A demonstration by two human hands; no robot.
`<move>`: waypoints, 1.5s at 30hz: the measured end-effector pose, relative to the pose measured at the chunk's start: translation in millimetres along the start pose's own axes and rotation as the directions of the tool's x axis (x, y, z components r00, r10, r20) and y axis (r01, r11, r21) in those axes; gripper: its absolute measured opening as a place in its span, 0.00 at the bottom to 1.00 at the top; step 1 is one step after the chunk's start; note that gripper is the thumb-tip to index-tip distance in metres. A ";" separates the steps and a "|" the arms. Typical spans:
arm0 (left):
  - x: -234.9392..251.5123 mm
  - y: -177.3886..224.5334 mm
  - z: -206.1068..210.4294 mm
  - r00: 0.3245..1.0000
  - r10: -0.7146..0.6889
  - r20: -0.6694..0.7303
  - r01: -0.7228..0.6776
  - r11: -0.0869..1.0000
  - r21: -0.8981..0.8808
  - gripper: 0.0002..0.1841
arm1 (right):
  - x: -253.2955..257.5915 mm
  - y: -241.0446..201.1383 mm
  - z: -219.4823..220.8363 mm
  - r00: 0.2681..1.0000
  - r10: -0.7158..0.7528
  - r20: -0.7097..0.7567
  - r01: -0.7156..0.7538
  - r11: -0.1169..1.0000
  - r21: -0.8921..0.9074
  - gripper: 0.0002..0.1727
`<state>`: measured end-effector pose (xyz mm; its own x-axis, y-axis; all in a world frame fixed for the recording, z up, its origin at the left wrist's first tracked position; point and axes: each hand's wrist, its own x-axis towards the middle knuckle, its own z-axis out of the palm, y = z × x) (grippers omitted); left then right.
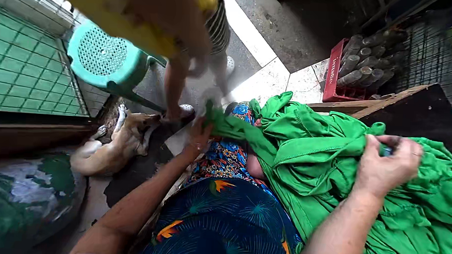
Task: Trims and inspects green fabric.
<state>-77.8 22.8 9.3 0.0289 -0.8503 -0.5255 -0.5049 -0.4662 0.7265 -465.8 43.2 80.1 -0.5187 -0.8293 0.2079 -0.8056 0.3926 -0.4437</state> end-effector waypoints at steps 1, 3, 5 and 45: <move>2.8 -8.0 -0.5 0.996 -0.082 0.021 0.082 0.997 0.005 0.22 | 1.7 -6.2 0.1 0.997 0.033 0.068 -0.029 0.998 -0.063 0.23; 6.4 -14.8 2.3 0.988 -0.143 0.058 0.145 0.989 -0.024 0.18 | 4.9 -13.6 -3.1 0.988 0.079 0.133 -0.066 0.993 -0.101 0.24; 6.0 -12.5 6.5 0.991 -0.099 0.089 0.109 0.986 -0.126 0.11 | 5.0 -13.7 -10.1 0.989 0.058 0.137 -0.051 0.997 -0.057 0.25; -25.5 145.9 33.3 0.763 0.645 -0.045 -0.638 0.741 -0.209 0.16 | -4.3 -123.5 20.5 0.690 -0.506 0.518 -0.428 0.292 0.855 0.11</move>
<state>-180.9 -15.3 114.0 -0.2646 -0.9604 0.0872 -0.2126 0.1463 0.9661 -358.1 -9.9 116.1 0.1982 -0.9766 -0.0833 0.2317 0.1293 -0.9642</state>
